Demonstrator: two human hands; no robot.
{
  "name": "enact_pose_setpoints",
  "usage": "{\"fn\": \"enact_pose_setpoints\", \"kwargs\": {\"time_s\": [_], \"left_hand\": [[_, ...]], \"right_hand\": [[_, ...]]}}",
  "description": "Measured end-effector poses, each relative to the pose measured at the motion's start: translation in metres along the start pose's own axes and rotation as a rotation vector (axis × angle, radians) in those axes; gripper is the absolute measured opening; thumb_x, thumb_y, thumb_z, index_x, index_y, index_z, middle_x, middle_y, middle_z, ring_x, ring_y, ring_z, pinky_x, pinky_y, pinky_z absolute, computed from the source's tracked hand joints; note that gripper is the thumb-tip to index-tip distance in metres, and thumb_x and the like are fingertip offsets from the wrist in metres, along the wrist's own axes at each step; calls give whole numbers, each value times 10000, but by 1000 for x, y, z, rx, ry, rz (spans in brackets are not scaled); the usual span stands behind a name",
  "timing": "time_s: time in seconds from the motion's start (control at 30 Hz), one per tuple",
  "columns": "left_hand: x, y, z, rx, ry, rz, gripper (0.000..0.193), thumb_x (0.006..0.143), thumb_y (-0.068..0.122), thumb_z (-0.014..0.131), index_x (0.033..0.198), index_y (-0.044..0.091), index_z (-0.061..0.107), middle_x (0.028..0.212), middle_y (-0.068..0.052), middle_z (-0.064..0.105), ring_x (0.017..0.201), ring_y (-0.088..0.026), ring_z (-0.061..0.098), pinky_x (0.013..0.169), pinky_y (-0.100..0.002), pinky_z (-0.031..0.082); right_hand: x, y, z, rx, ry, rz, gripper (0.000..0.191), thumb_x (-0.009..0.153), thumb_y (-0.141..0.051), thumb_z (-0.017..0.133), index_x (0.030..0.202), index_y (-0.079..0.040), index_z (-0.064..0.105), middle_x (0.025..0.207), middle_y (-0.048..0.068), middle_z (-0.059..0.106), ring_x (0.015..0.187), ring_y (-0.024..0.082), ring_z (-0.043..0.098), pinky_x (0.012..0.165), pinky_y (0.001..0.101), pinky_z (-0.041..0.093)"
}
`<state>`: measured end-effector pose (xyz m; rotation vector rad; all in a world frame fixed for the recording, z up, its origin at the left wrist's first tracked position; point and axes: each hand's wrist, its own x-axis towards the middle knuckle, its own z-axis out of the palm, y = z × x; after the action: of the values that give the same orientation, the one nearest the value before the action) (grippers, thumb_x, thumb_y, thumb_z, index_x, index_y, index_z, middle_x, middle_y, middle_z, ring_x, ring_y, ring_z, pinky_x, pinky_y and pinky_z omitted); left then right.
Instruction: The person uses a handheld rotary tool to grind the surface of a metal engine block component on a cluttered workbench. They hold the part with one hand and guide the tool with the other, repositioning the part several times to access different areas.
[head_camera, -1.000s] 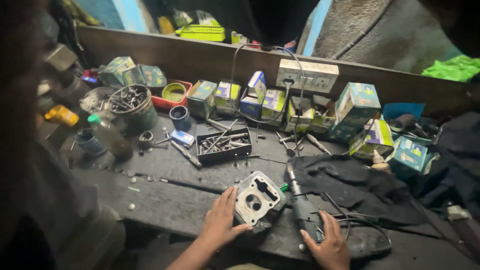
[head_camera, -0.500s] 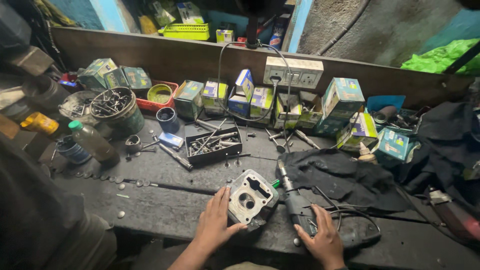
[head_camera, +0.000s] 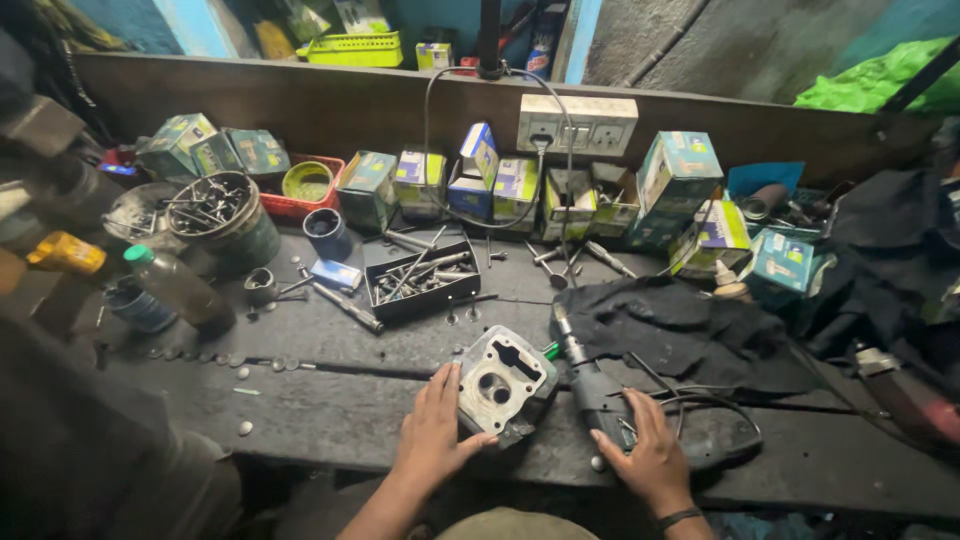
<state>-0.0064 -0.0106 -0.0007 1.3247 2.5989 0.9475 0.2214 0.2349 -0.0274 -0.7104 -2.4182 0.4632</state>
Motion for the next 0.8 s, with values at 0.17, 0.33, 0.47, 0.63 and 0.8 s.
{"fn": "enact_pose_setpoints", "kwargs": {"time_s": [0.17, 0.33, 0.47, 0.63, 0.8], "left_hand": [[1, 0, 0, 15, -121, -111, 1251, 643, 514, 903, 1591, 70, 218, 1648, -107, 283, 1406, -356, 359, 1028, -504, 442], [1, 0, -1, 9, -62, -67, 1203, 652, 498, 901, 1541, 42, 232, 1583, -125, 307, 1391, -372, 376, 1026, -506, 454], [1, -1, 0, 6, -79, -81, 1226, 639, 497, 905, 1571, 63, 237, 1618, -116, 303, 1390, -369, 377, 1023, -503, 452], [1, 2, 0, -7, -63, -68, 1207, 648, 488, 905, 1555, 52, 239, 1581, -123, 305, 1383, -375, 385, 1022, -502, 455], [1, 4, -3, -1, -106, -97, 1237, 651, 491, 899, 1590, 58, 221, 1591, -108, 293, 1392, -364, 374, 1020, -491, 459]], "right_hand": [[0, 1, 3, 17, 14, -28, 802, 705, -403, 823, 1338, -7, 531, 1315, 199, 595, 1191, 378, 602, 977, 431, 502], [1, -1, 0, 3, -13, -9, 779, 722, -405, 826, 1329, -12, 535, 1315, 190, 599, 1198, 375, 608, 993, 429, 504], [1, -3, -1, 20, 0, -18, 790, 716, -403, 824, 1338, -13, 532, 1316, 196, 591, 1191, 382, 604, 982, 432, 503], [2, -3, -3, 8, -19, -4, 792, 718, -402, 826, 1341, -14, 529, 1325, 188, 588, 1195, 381, 603, 975, 430, 506], [2, -4, -5, 19, -42, 57, 795, 704, -390, 834, 1344, -26, 533, 1320, 172, 589, 1171, 366, 618, 951, 423, 519]]}}
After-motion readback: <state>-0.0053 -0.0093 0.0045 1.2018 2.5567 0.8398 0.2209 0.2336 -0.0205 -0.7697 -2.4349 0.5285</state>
